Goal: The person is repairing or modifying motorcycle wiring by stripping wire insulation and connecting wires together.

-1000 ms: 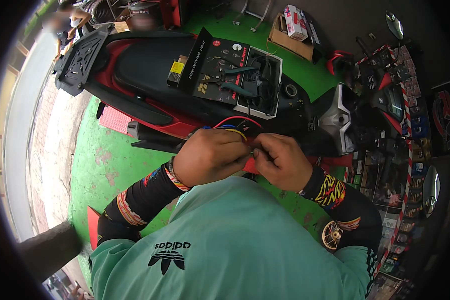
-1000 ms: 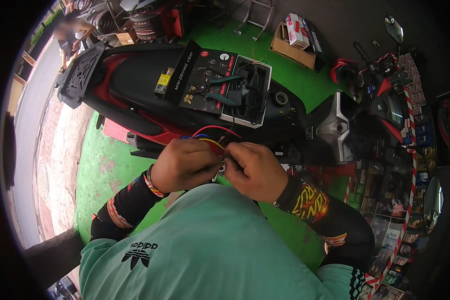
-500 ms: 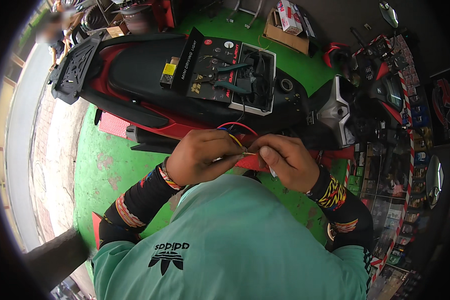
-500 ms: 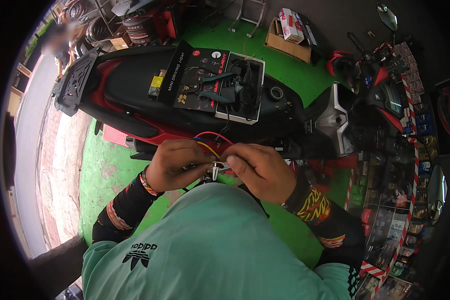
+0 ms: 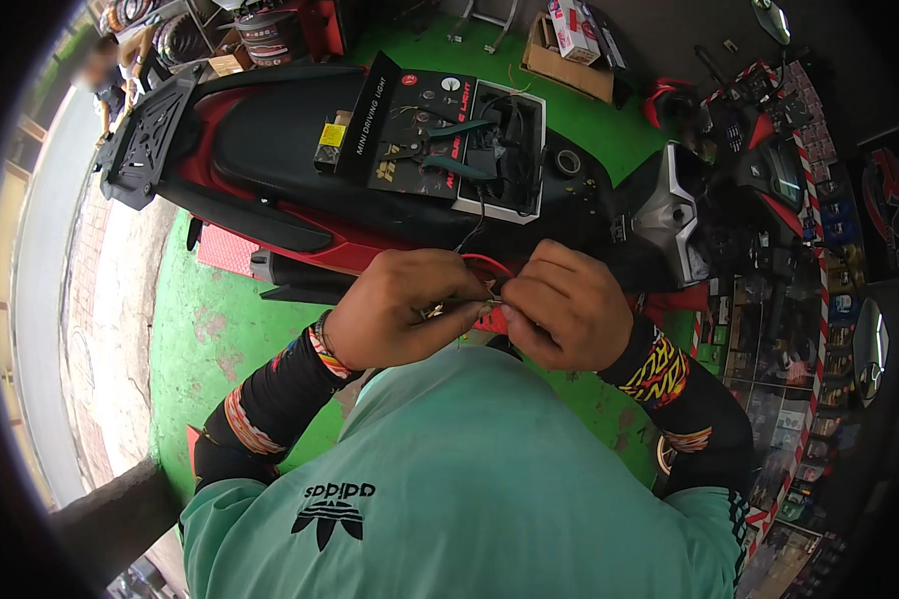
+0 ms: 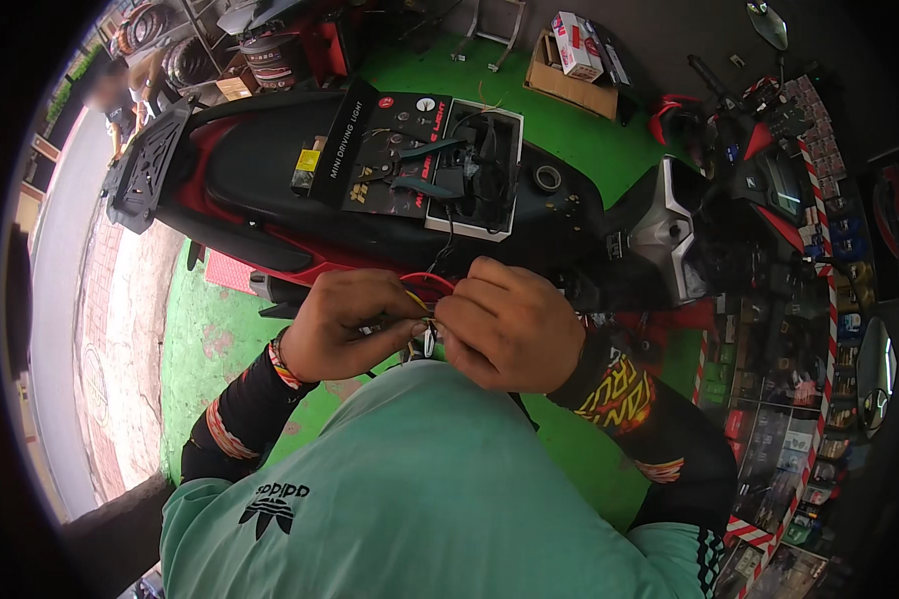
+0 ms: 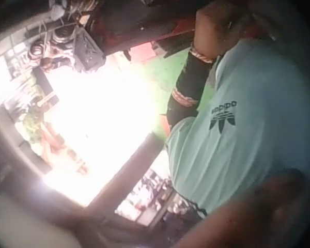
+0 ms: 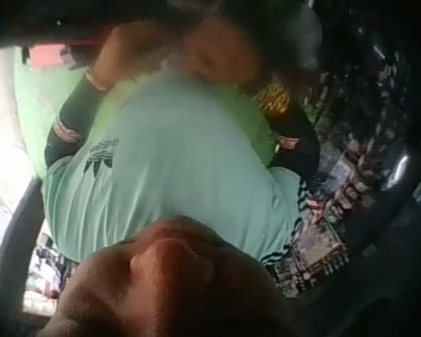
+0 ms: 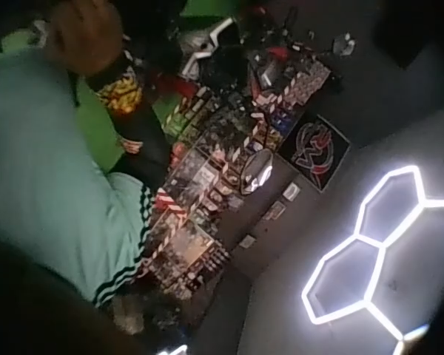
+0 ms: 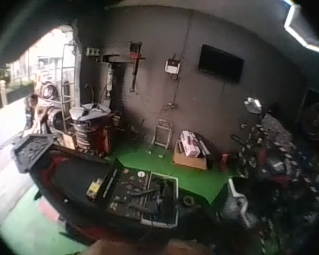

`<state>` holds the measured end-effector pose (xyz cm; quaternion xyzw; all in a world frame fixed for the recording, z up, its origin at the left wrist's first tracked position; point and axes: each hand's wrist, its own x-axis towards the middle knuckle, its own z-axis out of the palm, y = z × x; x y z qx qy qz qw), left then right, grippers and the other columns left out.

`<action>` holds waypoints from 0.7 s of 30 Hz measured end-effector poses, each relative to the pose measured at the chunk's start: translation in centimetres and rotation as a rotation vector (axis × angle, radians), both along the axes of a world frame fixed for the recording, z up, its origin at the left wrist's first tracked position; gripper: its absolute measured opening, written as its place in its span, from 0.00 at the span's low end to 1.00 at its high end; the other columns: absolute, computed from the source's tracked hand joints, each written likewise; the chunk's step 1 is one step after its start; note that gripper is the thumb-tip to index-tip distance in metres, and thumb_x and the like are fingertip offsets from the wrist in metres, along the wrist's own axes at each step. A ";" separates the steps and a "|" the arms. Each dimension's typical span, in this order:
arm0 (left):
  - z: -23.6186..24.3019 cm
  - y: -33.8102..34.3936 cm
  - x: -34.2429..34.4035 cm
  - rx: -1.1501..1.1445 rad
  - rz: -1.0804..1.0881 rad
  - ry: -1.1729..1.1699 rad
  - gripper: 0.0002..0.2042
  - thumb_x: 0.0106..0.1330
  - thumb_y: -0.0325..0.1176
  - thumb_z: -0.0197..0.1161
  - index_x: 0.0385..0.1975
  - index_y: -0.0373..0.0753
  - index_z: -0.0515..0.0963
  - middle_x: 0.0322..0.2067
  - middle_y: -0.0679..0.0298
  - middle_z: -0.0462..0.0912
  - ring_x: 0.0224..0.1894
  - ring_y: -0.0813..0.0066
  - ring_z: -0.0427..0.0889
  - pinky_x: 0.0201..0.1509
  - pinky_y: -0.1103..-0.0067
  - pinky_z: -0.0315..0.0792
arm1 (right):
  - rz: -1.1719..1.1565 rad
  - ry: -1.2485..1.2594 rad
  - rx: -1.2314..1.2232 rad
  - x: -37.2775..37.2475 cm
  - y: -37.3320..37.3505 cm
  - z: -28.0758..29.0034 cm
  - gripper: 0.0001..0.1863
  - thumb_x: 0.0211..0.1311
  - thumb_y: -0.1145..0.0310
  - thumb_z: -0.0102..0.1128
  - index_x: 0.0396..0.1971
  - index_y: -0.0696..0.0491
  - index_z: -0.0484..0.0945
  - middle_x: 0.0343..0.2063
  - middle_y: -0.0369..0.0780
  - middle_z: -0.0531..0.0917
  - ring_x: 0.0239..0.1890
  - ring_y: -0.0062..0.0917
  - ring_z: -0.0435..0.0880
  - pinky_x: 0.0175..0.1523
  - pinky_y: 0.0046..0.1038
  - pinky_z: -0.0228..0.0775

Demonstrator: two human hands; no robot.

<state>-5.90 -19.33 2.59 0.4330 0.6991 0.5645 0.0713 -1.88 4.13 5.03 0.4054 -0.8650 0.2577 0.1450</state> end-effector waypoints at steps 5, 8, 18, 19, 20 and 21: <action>-1.0 0.2 -0.2 0.081 0.165 0.536 0.09 0.50 0.22 0.74 0.30 0.36 0.84 0.24 0.65 0.79 0.23 0.73 0.78 0.24 0.78 0.71 | -0.157 -0.797 -0.430 1.7 -1.8 0.3 0.04 0.64 0.73 0.57 0.33 0.57 0.78 0.23 0.34 0.75 0.26 0.21 0.73 0.30 0.24 0.66; -1.0 -0.6 -0.8 0.005 0.138 0.750 0.10 0.51 0.25 0.72 0.35 0.37 0.84 0.25 0.67 0.78 0.25 0.72 0.79 0.24 0.75 0.73 | -0.202 -1.368 -0.874 1.7 -2.1 -0.7 0.06 0.69 0.71 0.53 0.34 0.58 0.77 0.21 0.31 0.71 0.24 0.15 0.68 0.29 0.24 0.64; -1.3 -1.0 -1.5 0.096 0.156 0.589 0.08 0.52 0.22 0.74 0.32 0.35 0.84 0.24 0.65 0.79 0.24 0.74 0.79 0.24 0.77 0.71 | -0.282 -1.324 -0.678 1.9 -1.6 -0.8 0.12 0.69 0.64 0.59 0.41 0.58 0.79 0.23 0.33 0.76 0.25 0.18 0.72 0.29 0.24 0.65; -1.3 -1.2 -1.3 0.082 0.121 0.372 0.07 0.55 0.22 0.73 0.33 0.34 0.84 0.25 0.63 0.80 0.25 0.72 0.80 0.26 0.76 0.73 | -0.285 -1.323 -0.680 1.7 -1.2 -0.9 0.12 0.69 0.64 0.59 0.41 0.58 0.79 0.23 0.33 0.76 0.25 0.18 0.72 0.29 0.24 0.65; -1.2 -1.4 -1.1 0.068 0.086 0.157 0.06 0.57 0.21 0.71 0.34 0.33 0.83 0.27 0.61 0.82 0.27 0.70 0.82 0.29 0.76 0.74 | -0.217 -0.760 -0.433 1.4 -0.8 -0.9 0.13 0.64 0.64 0.64 0.41 0.57 0.80 0.25 0.34 0.77 0.25 0.21 0.74 0.29 0.25 0.66; -1.2 -1.3 -1.1 0.068 0.083 0.158 0.06 0.57 0.21 0.71 0.34 0.33 0.83 0.27 0.61 0.82 0.27 0.70 0.82 0.29 0.76 0.74 | -0.142 -0.201 -0.179 1.2 -0.6 -0.8 0.15 0.59 0.64 0.69 0.42 0.56 0.81 0.26 0.35 0.79 0.26 0.24 0.76 0.29 0.25 0.67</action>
